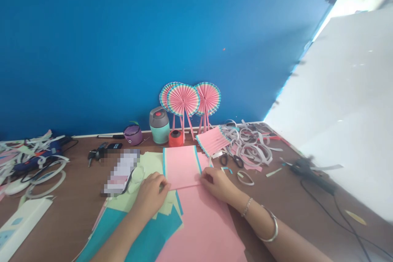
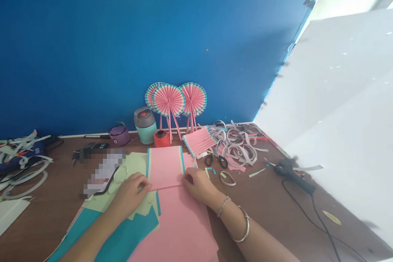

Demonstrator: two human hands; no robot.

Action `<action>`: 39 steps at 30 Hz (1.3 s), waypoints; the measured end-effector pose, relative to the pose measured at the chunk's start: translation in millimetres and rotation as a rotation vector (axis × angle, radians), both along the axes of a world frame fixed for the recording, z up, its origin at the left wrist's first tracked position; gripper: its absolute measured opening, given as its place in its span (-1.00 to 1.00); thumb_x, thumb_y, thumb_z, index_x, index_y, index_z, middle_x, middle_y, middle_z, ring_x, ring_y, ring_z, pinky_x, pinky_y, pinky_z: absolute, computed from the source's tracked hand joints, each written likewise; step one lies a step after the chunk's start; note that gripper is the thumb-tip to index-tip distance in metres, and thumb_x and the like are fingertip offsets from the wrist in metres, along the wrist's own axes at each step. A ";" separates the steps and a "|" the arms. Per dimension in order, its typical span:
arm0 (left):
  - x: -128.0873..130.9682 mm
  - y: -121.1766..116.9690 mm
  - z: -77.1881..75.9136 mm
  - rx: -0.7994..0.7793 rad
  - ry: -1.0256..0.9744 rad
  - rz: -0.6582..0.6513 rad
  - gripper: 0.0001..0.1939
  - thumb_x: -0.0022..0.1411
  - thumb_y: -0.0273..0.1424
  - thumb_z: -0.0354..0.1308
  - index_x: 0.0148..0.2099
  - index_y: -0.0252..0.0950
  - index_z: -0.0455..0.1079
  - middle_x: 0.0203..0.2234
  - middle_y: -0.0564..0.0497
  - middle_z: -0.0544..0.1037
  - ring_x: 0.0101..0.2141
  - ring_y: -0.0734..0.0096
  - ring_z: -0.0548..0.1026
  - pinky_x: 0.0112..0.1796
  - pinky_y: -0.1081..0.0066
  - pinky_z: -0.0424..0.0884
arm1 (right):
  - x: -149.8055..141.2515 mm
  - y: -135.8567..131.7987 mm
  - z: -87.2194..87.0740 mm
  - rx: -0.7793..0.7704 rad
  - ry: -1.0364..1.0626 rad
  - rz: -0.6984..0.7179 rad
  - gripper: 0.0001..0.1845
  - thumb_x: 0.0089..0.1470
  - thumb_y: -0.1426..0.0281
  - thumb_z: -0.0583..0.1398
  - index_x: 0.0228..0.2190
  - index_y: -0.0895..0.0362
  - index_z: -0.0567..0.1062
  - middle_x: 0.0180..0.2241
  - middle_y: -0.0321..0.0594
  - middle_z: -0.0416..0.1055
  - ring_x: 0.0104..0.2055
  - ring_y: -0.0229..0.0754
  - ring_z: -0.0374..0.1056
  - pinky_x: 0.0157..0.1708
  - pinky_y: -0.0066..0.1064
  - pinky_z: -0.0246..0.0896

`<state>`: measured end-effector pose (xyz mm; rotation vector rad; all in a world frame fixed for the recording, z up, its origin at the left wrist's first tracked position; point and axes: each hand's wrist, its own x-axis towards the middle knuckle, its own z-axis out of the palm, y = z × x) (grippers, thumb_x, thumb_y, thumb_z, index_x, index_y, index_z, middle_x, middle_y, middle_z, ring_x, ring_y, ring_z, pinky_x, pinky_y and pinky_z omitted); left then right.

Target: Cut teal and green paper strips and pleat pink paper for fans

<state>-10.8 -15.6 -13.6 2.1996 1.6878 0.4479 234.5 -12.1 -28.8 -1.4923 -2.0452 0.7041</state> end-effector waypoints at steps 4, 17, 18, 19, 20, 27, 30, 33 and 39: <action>0.6 -0.1 -1.0 0.009 0.037 -0.011 -0.82 0.15 -0.38 -0.07 -0.47 -0.25 0.26 -0.44 0.00 0.41 -0.30 0.26 0.39 -0.27 0.32 0.25 | -0.7 -0.2 3.7 -0.036 0.010 -0.007 -0.89 -0.07 0.54 0.08 -0.54 0.16 0.39 -0.57 -0.30 0.36 -0.51 -0.29 0.23 -0.52 -0.51 0.00; 5.3 -1.5 -7.4 0.267 0.130 -0.359 -0.32 0.00 -0.78 -0.14 0.03 -0.01 0.34 -0.01 -0.03 0.33 0.04 0.23 0.19 -0.06 0.20 0.18 | -4.2 -5.5 1.0 0.342 -0.365 0.222 -0.59 0.04 0.64 0.02 -0.14 0.02 0.41 -0.32 -0.20 0.28 -0.25 -0.16 0.15 -0.28 -0.36 0.00; 6.1 -1.7 -8.6 0.265 0.132 -0.373 -0.29 -0.02 -0.80 -0.14 0.03 0.00 0.34 0.00 -0.03 0.32 0.05 0.23 0.18 -0.04 0.20 0.17 | -5.1 -6.5 2.2 0.360 -0.394 0.257 -0.56 0.05 0.64 0.01 -0.11 -0.01 0.40 -0.33 -0.20 0.27 -0.26 -0.16 0.13 -0.27 -0.35 -0.01; 6.8 -1.8 -9.2 0.258 0.133 -0.378 -0.29 -0.03 -0.81 -0.15 0.02 -0.02 0.35 0.00 -0.04 0.33 0.05 0.23 0.17 -0.04 0.20 0.18 | -5.8 -7.3 3.4 0.368 -0.413 0.282 -0.54 0.06 0.64 0.01 -0.08 -0.02 0.38 -0.32 -0.20 0.27 -0.26 -0.16 0.12 -0.26 -0.35 -0.01; 7.5 -1.9 -9.4 0.247 0.131 -0.374 -0.31 -0.02 -0.80 -0.15 0.01 -0.05 0.36 -0.02 -0.05 0.34 0.04 0.24 0.19 -0.05 0.20 0.19 | -6.2 -7.9 4.5 0.367 -0.423 0.297 -0.52 0.06 0.64 0.01 -0.05 -0.01 0.37 -0.31 -0.19 0.27 -0.25 -0.16 0.12 -0.25 -0.34 -0.01; 5.9 -1.3 -9.8 0.162 0.081 -0.405 -0.46 0.08 -0.75 -0.16 -0.06 -0.19 0.41 -0.18 -0.06 0.44 -0.13 0.32 0.35 -0.13 0.31 0.32 | -3.1 -6.3 1.6 0.294 -0.366 0.342 -0.59 0.04 0.66 0.02 -0.14 0.10 0.45 -0.30 -0.16 0.32 -0.22 -0.17 0.15 -0.23 -0.36 0.04; 4.0 -0.5 -13.4 0.197 0.117 -0.418 -0.45 0.06 -0.76 -0.16 -0.05 -0.19 0.41 -0.14 -0.07 0.44 -0.09 0.30 0.34 -0.10 0.28 0.32 | -2.2 -5.6 0.5 0.286 -0.366 0.344 -0.63 0.06 0.63 0.03 -0.15 0.09 0.45 -0.29 -0.16 0.33 -0.23 -0.17 0.16 -0.23 -0.36 0.03; 3.6 -0.7 -15.3 0.202 0.172 -0.428 -0.45 0.06 -0.76 -0.14 -0.03 -0.19 0.41 -0.12 -0.07 0.45 -0.07 0.28 0.34 -0.07 0.25 0.31 | -2.0 -5.8 1.7 0.283 -0.402 0.352 -0.65 0.08 0.60 0.04 -0.15 0.08 0.45 -0.29 -0.17 0.33 -0.24 -0.18 0.16 -0.27 -0.37 0.00; 5.2 -6.3 -16.8 0.233 0.305 -0.441 -0.46 0.11 -0.73 -0.10 0.04 -0.17 0.35 -0.07 -0.08 0.44 -0.05 0.26 0.36 -0.03 0.24 0.29 | -2.5 -7.6 0.9 0.330 -0.493 0.383 -0.67 0.11 0.56 0.03 -0.12 0.07 0.43 -0.29 -0.17 0.32 -0.26 -0.19 0.15 -0.29 -0.35 -0.08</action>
